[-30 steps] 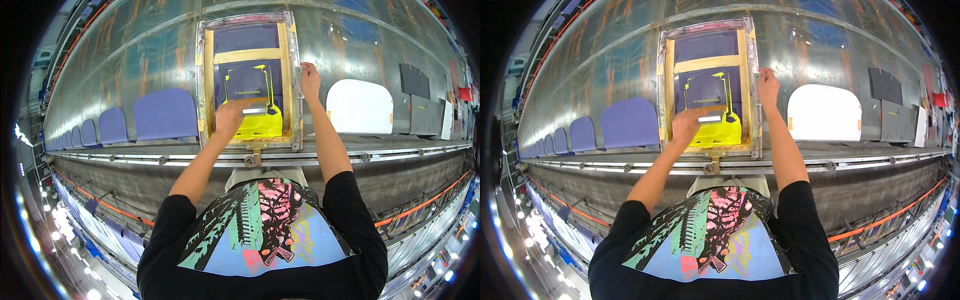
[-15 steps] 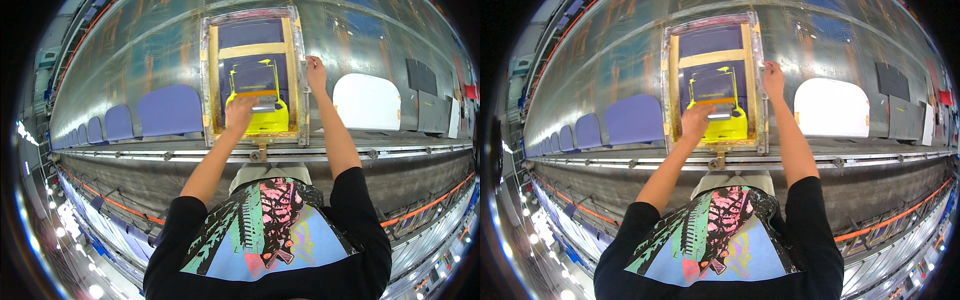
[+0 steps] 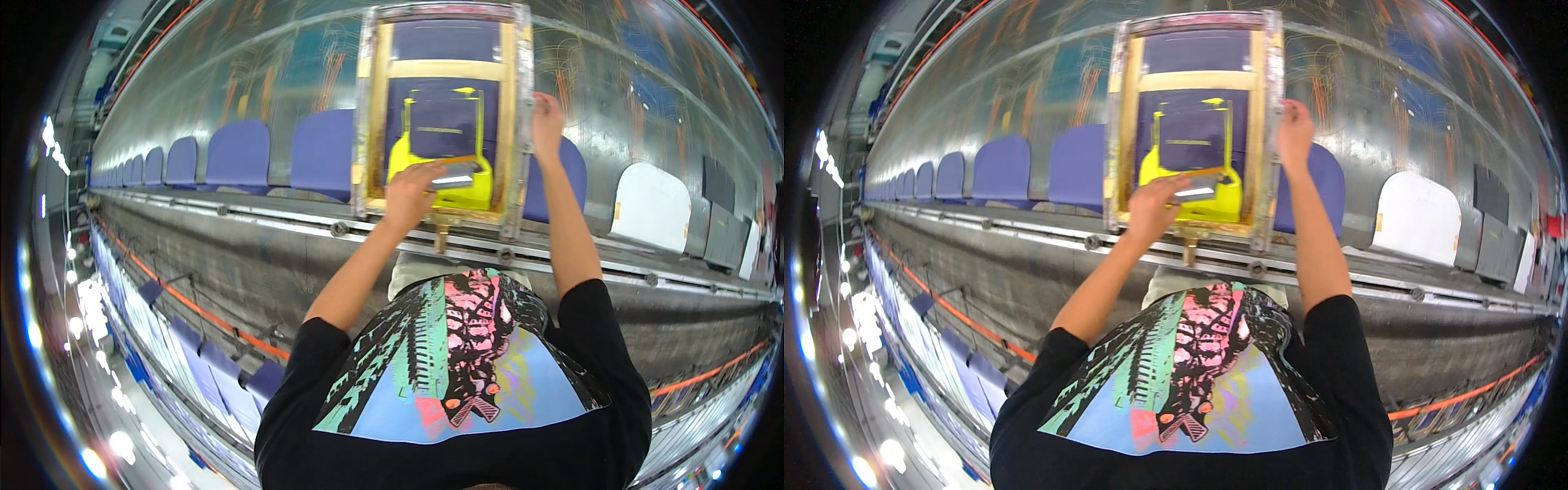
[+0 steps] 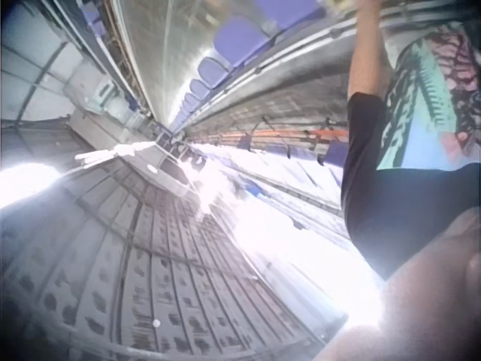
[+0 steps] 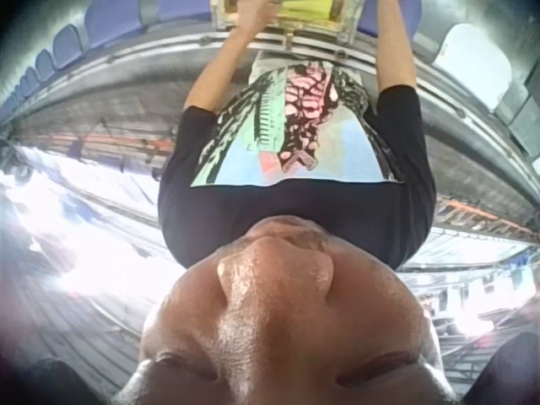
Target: The person carries a screen printing frame with yellow ink to a conveyor line and uses a squeegee to pull ink across the mesh, printing a design onto fabric moving beneath. The person repeats the squeegee strokes multiple times to ensure even coverage.
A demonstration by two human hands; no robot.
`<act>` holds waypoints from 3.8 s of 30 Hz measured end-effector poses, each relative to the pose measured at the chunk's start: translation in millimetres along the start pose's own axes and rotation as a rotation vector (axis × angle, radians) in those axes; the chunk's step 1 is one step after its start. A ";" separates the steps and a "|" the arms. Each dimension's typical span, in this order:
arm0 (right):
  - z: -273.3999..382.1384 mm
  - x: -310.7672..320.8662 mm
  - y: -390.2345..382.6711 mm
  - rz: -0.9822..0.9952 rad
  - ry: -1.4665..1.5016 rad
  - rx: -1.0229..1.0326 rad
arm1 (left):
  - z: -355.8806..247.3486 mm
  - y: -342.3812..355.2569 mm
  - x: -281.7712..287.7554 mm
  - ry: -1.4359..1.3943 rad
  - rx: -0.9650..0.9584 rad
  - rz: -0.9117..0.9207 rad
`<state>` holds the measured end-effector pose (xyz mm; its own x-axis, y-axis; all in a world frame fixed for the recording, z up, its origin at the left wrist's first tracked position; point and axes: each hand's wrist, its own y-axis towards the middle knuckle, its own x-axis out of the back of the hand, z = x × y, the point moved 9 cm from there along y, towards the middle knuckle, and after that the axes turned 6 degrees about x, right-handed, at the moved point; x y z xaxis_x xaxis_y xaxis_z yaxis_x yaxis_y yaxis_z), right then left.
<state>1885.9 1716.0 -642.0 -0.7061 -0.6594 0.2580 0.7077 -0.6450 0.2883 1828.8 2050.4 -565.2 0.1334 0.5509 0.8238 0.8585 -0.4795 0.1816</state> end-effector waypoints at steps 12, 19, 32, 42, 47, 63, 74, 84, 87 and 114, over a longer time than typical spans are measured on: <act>250.4 -132.9 -0.3 0.237 0.280 -0.122 | 22.6 7.2 251.1 0.129 0.634 0.569; 174.4 83.9 246.6 0.212 0.034 -0.098 | -163.6 233.8 92.6 -0.284 0.638 1.075; 129.9 211.2 422.1 0.202 -0.179 -0.165 | -310.2 409.0 45.6 0.253 0.119 -0.092; 215.2 212.6 419.3 0.222 -0.218 -0.205 | -321.6 428.0 147.0 0.072 0.193 0.107; 222.2 213.6 420.0 0.246 -0.180 -0.207 | -305.7 484.5 146.0 0.207 0.255 0.111; 179.5 296.8 383.5 0.179 -0.171 -0.073 | -422.1 238.5 95.5 0.025 -0.038 -0.043; -14.9 173.0 236.5 0.133 0.040 -0.085 | -216.5 173.9 -47.7 -0.095 0.432 0.028; -72.3 54.9 177.0 0.191 -0.015 -0.145 | -36.9 173.1 -153.6 -0.181 0.454 0.767; -80.3 56.5 187.9 0.199 -0.109 -0.176 | -30.1 188.9 -172.1 -0.099 0.395 0.987; -96.7 60.0 167.5 0.209 -0.108 -0.170 | -45.7 243.6 -107.9 0.081 0.234 0.069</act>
<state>1964.4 1531.1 -667.4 -0.5369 -0.7457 0.3946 0.8253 -0.5613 0.0620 2000.8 1842.9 -585.4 0.1639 0.4614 0.8719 0.9411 -0.3380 0.0020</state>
